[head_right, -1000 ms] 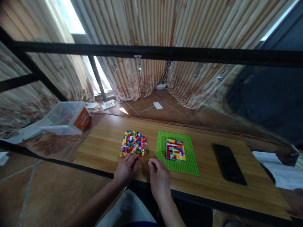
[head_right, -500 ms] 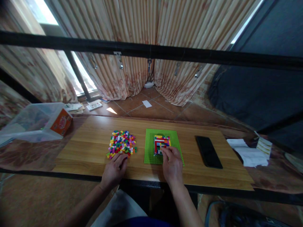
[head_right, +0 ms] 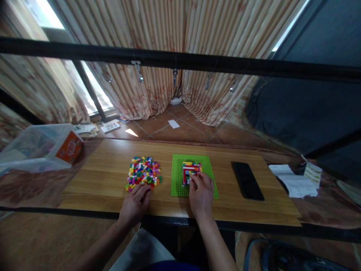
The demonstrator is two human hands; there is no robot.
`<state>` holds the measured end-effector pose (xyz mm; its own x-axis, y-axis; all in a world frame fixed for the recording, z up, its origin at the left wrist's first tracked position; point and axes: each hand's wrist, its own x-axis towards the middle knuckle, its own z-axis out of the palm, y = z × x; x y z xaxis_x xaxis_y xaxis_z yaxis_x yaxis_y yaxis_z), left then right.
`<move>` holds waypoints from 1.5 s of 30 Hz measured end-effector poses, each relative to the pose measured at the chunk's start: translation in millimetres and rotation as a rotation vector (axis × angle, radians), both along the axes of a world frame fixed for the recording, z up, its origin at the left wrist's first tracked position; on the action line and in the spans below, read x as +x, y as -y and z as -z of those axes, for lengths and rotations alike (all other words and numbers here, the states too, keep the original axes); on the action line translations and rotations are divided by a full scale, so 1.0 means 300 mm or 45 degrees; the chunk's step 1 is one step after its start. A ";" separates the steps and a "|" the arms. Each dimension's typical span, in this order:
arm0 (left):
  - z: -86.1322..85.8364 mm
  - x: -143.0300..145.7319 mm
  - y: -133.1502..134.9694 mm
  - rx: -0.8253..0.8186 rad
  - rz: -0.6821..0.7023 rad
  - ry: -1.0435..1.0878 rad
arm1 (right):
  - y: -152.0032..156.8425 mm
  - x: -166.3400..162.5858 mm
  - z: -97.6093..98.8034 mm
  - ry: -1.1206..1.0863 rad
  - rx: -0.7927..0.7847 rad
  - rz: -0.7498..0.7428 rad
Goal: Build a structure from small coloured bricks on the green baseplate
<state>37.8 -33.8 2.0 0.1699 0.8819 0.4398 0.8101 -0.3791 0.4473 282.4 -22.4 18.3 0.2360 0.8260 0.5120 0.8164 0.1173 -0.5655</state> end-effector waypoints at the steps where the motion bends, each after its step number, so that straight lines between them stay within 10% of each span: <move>1: -0.002 0.000 0.000 -0.002 -0.002 -0.002 | 0.004 -0.001 0.000 -0.018 0.000 0.011; 35: 0.000 0.005 0.010 -0.061 0.022 0.075 | -0.022 -0.042 0.063 -0.277 0.031 0.174; 45: -0.001 0.003 0.021 -0.152 0.022 0.059 | 0.056 -0.129 -0.015 -0.098 0.142 0.029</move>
